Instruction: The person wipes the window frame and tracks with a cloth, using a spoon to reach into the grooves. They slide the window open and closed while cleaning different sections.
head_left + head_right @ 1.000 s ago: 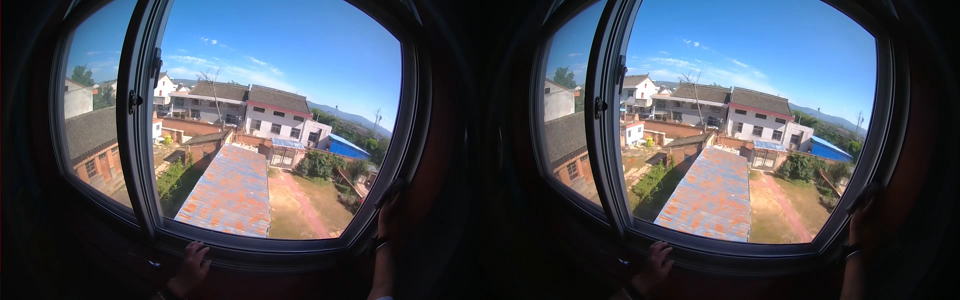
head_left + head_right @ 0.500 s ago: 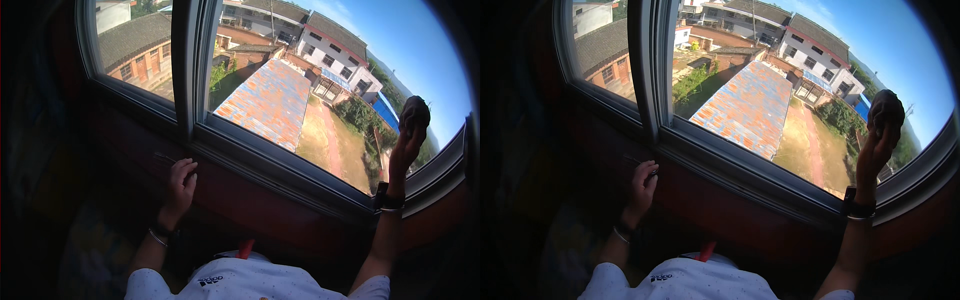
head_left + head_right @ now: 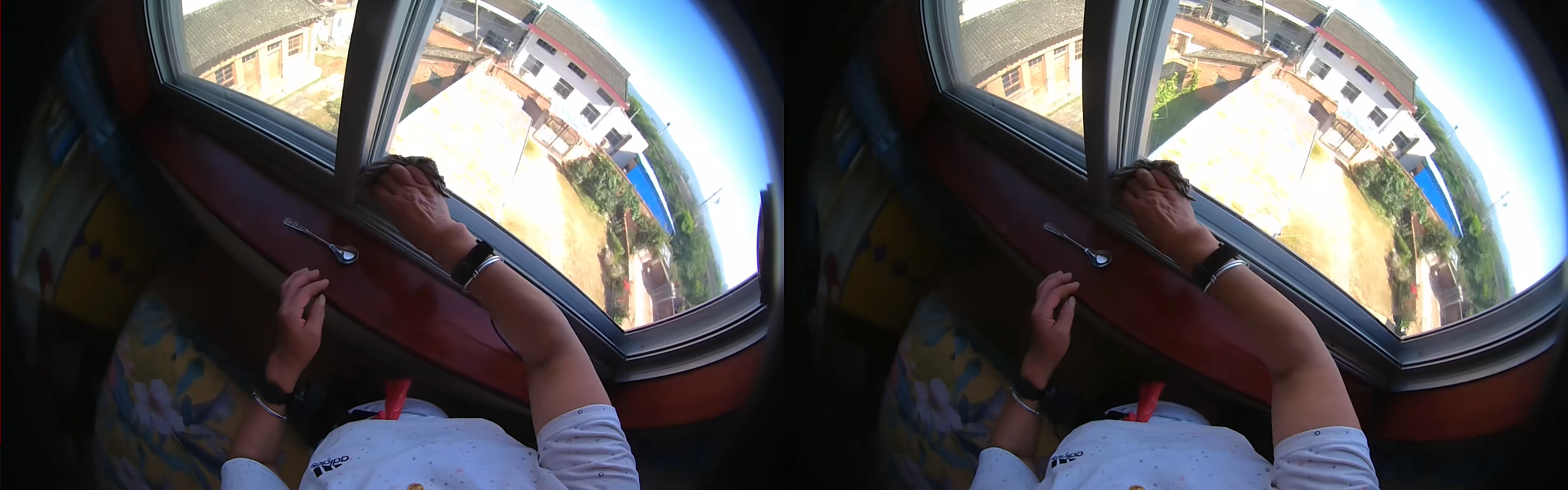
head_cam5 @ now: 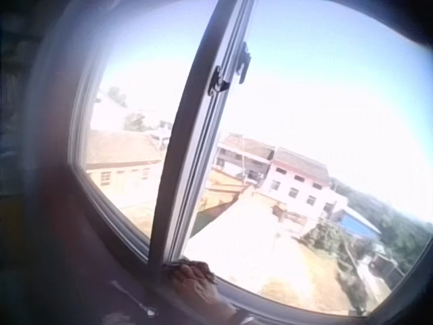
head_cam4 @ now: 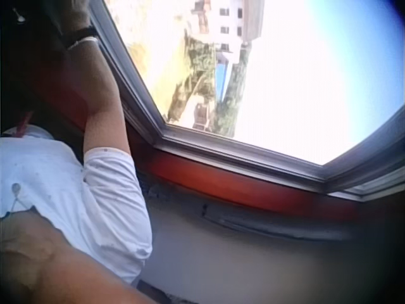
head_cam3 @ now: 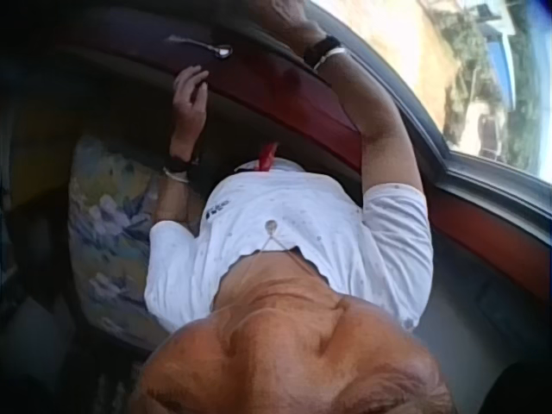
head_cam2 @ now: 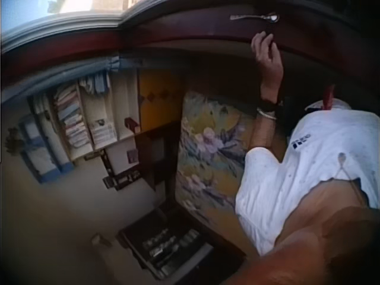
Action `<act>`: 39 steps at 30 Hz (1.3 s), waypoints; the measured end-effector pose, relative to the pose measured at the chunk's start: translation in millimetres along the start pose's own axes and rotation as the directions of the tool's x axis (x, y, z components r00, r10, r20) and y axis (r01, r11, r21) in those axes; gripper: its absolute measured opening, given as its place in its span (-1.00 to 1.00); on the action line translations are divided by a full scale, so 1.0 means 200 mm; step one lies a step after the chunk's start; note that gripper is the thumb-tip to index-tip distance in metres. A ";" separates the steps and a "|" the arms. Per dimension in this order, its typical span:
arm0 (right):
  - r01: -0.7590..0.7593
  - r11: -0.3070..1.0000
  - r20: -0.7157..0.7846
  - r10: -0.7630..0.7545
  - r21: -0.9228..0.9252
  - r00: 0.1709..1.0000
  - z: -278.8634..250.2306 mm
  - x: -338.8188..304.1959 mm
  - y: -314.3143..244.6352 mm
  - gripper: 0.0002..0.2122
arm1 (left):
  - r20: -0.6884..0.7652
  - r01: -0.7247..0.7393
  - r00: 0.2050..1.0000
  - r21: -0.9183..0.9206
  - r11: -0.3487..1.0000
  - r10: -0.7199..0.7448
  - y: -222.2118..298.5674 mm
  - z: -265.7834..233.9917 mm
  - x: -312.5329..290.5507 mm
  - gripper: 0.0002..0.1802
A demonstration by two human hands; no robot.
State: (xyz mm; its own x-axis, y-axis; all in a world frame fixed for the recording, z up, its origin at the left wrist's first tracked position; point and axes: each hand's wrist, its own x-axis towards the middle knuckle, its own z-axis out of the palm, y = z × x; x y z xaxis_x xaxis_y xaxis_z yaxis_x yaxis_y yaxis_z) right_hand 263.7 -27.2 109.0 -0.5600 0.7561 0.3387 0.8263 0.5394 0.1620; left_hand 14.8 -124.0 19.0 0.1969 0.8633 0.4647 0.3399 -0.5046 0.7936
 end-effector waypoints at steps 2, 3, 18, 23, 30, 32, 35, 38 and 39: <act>-0.010 0.997 -0.055 0.006 -0.071 0.998 0.11 0.01 -0.02 -0.78 | -0.015 0.016 1.000 0.011 1.000 -0.016 -0.04 -0.01 0.00 -0.76; -0.005 0.998 -0.050 0.002 -0.058 0.999 0.11 0.02 -0.04 -0.78 | -0.020 0.013 1.000 0.029 0.999 -0.012 -0.06 -0.03 -0.01 -0.76; -0.066 0.990 0.083 0.077 -0.122 0.994 0.17 0.09 -0.08 -0.74 | -0.056 0.072 0.996 0.036 0.997 -0.070 -0.10 -0.09 -0.07 -0.77; -0.046 0.991 -0.019 0.044 -0.125 0.999 0.15 -0.01 -0.06 -0.82 | -0.019 0.020 1.000 0.062 0.998 -0.018 -0.06 -0.08 -0.03 -0.76; -0.162 0.981 -0.033 0.159 -0.105 0.987 0.08 -0.39 -0.04 -0.72 | 0.031 0.001 1.000 0.030 1.000 -0.002 -0.04 -0.02 -0.05 -0.77; -0.173 0.980 -0.033 0.171 -0.097 0.985 0.07 -0.51 -0.02 -0.68 | 0.068 -0.016 0.998 0.017 1.000 0.015 -0.04 0.01 -0.05 -0.77; -0.241 0.968 -0.010 0.241 -0.075 0.971 -0.02 -0.63 -0.05 -0.67 | 0.118 -0.007 0.993 -0.004 1.000 0.007 0.00 0.02 -0.05 -0.77; -0.264 0.960 -0.034 0.262 -0.093 0.964 -0.07 -0.80 -0.04 -0.69 | 0.088 -0.024 0.996 0.027 0.999 0.021 0.03 0.03 -0.05 -0.77; -0.286 0.953 -0.032 0.284 -0.103 0.958 -0.08 -0.87 -0.03 -0.69 | 0.070 -0.015 0.997 0.041 0.999 0.012 0.04 0.04 -0.07 -0.77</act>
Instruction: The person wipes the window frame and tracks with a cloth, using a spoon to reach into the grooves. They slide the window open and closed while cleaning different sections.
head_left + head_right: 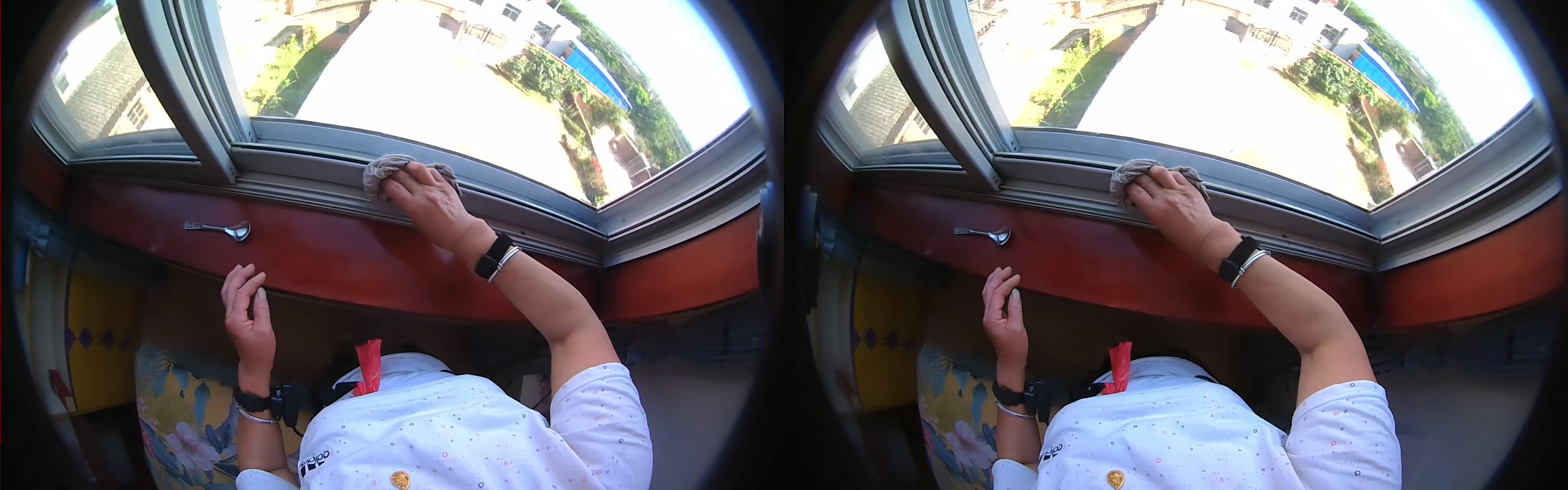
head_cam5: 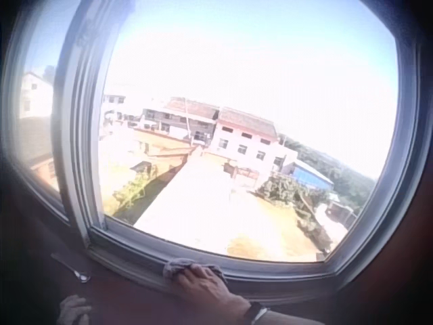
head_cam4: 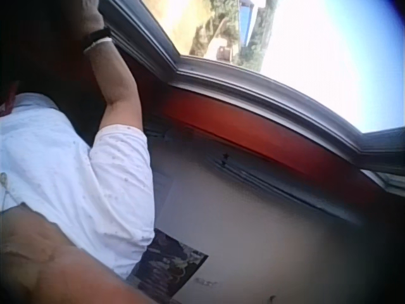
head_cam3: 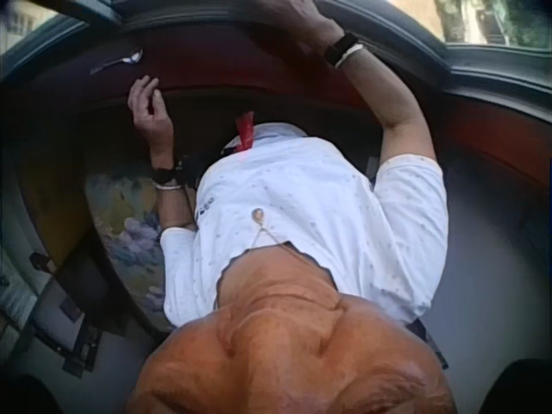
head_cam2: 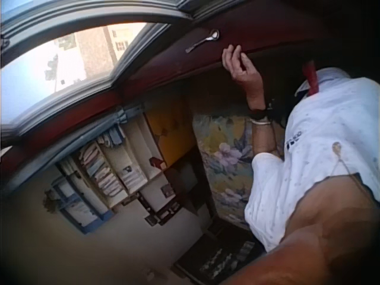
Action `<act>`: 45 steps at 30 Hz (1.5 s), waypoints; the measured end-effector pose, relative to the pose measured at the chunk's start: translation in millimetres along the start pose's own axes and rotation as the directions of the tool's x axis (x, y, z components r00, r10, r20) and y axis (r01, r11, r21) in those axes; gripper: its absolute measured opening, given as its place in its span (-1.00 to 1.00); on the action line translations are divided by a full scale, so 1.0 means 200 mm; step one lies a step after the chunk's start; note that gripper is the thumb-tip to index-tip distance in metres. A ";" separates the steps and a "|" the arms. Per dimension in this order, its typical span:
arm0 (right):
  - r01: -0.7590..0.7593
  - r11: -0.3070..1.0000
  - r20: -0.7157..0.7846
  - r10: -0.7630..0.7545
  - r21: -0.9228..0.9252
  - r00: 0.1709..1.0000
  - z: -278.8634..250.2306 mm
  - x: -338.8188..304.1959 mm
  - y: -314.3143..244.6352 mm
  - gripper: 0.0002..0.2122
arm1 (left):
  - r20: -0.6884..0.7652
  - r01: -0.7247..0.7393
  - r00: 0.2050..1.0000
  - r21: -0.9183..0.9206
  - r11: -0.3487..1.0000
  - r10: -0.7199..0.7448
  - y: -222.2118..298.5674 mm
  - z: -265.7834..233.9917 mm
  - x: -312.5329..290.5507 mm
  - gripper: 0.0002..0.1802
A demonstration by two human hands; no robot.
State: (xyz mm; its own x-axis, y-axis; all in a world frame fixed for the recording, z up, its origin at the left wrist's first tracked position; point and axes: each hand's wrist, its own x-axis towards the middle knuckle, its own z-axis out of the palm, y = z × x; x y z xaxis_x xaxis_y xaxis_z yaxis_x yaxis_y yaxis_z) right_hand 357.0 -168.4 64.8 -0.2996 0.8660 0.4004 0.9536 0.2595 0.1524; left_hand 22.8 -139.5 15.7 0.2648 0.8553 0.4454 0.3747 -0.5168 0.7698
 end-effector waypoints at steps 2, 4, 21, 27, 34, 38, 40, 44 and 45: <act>-0.061 0.995 -0.015 0.063 0.076 0.998 -0.04 -0.15 0.07 -0.68 | -0.016 -0.027 0.999 0.049 0.998 0.028 0.01 0.04 0.00 -0.77; -0.094 0.994 -0.012 0.095 0.049 0.995 -0.09 -0.31 0.14 -0.69 | -0.017 -0.016 1.000 0.042 0.999 0.017 0.03 0.06 -0.02 -0.77; -0.729 0.455 0.156 0.785 0.512 0.599 -0.57 -1.59 0.50 -0.71 | -0.044 -0.070 0.996 0.066 0.995 0.073 0.37 0.33 -0.32 -0.80; -0.628 0.565 0.290 0.575 0.535 0.765 -0.34 -1.41 0.27 -0.67 | -0.114 0.049 0.993 0.131 0.990 -0.034 0.32 0.22 -0.44 -0.81; -0.511 0.612 0.347 0.375 0.604 0.860 -0.23 -1.03 0.10 -0.59 | -0.136 -0.037 0.989 0.166 0.985 0.060 0.09 0.03 -0.28 -0.81; -0.410 0.654 0.342 0.237 0.636 0.909 -0.12 -0.70 -0.06 -0.57 | -0.097 -0.121 0.983 0.306 0.944 0.158 -0.15 -0.12 0.08 -0.77; -0.406 0.676 0.367 0.210 0.615 0.906 -0.07 -0.58 -0.13 -0.55 | -0.018 -0.125 0.990 0.368 0.921 0.141 -0.23 -0.16 0.25 -0.77; -0.398 0.701 0.348 0.223 0.592 0.911 -0.01 -0.45 -0.23 -0.53 | 0.252 -0.254 0.958 0.532 0.808 0.135 -0.35 -0.20 0.51 -0.75; -0.406 0.697 0.352 0.230 0.591 0.907 0.00 -0.41 -0.26 -0.53 | 0.304 -0.295 0.943 0.565 0.770 0.139 -0.38 -0.20 0.57 -0.82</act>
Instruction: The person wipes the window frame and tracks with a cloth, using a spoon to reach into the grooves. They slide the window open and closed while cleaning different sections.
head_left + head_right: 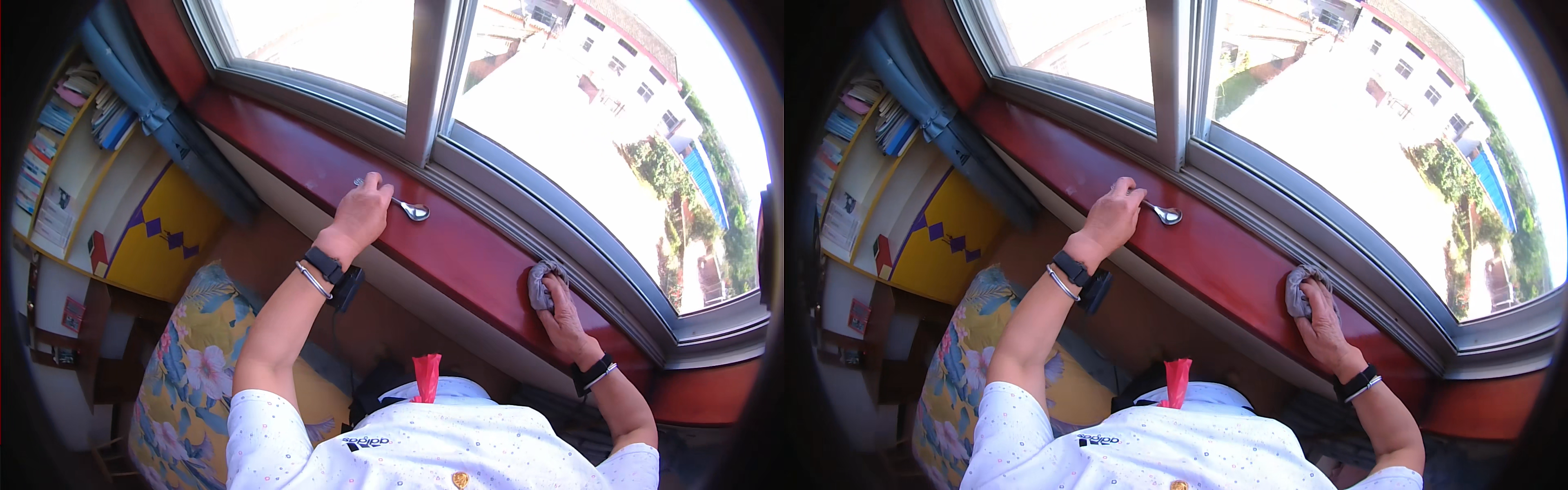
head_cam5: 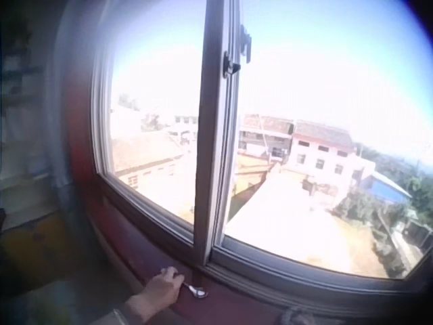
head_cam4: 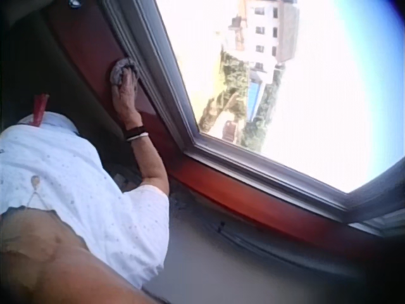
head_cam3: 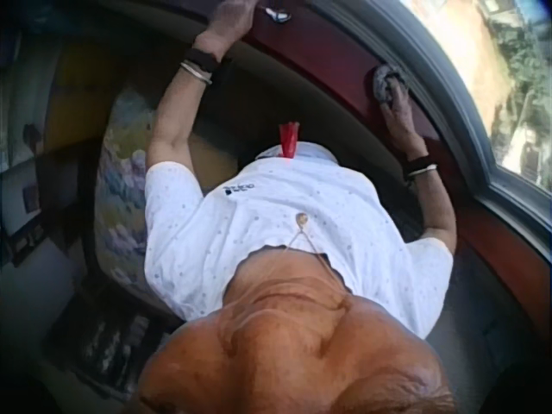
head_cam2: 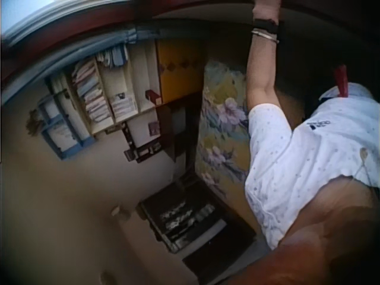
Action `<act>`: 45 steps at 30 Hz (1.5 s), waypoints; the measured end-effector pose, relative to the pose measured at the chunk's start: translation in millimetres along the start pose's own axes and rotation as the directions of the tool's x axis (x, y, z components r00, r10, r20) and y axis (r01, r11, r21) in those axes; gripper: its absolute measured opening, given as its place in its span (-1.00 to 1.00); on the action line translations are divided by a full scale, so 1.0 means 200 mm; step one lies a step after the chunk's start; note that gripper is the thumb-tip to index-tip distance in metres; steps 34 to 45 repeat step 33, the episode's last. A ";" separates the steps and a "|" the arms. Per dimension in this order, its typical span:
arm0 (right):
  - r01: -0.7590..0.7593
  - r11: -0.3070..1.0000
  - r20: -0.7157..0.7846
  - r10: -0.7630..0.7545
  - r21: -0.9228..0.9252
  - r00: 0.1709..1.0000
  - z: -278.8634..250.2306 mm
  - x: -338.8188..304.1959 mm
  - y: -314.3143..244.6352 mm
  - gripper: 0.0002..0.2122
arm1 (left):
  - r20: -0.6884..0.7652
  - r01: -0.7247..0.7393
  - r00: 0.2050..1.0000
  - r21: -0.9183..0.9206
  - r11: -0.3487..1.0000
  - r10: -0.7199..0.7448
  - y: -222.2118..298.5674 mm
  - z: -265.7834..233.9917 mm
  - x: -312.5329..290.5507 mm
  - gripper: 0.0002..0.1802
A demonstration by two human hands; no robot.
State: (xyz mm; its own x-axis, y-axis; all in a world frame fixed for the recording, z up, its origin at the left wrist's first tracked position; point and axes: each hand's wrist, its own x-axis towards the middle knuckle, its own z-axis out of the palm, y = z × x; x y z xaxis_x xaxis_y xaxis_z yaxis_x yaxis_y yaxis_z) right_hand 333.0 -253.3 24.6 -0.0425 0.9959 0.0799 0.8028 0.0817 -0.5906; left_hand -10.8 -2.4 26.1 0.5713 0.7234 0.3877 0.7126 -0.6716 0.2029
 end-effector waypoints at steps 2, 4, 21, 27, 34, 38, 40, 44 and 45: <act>0.006 1.000 0.013 -0.006 -0.013 1.000 0.03 0.07 -0.08 -0.53 | 0.080 -0.019 0.997 0.003 1.000 0.018 -0.05 0.03 0.05 -0.86; 0.032 0.999 0.026 -0.032 -0.008 0.999 0.08 0.15 -0.18 -0.52 | 0.140 -0.054 0.989 -0.004 0.999 0.054 -0.08 0.04 0.10 -0.96; 0.421 0.905 0.188 -0.425 0.063 0.885 0.74 0.98 -0.87 -0.37 | -0.355 -0.084 0.916 -0.621 0.780 -0.185 -0.36 -0.14 -0.18 -0.83; 0.246 0.969 0.110 -0.243 -0.018 0.964 1.08 1.61 -1.06 -0.34 | -0.266 0.179 0.864 -0.631 0.754 -0.428 -0.56 -0.24 -0.69 -0.84; 0.059 0.995 0.244 -0.038 -0.080 0.969 1.18 2.14 -1.30 -0.25 | -0.090 0.465 0.582 -0.778 0.422 -0.808 -0.71 -0.22 -1.14 -0.81; 0.059 0.995 0.244 -0.038 -0.080 0.969 1.18 2.14 -1.30 -0.25 | -0.090 0.465 0.582 -0.778 0.422 -0.808 -0.71 -0.22 -1.14 -0.81; 0.059 0.995 0.244 -0.038 -0.080 0.969 1.18 2.14 -1.30 -0.25 | -0.090 0.465 0.582 -0.778 0.422 -0.808 -0.71 -0.22 -1.14 -0.81; 0.059 0.995 0.244 -0.038 -0.080 0.969 1.18 2.14 -1.30 -0.25 | -0.090 0.465 0.582 -0.778 0.422 -0.808 -0.71 -0.22 -1.14 -0.81; 0.059 0.995 0.244 -0.038 -0.080 0.969 1.18 2.14 -1.30 -0.25 | -0.090 0.465 0.582 -0.778 0.422 -0.808 -0.71 -0.22 -1.14 -0.81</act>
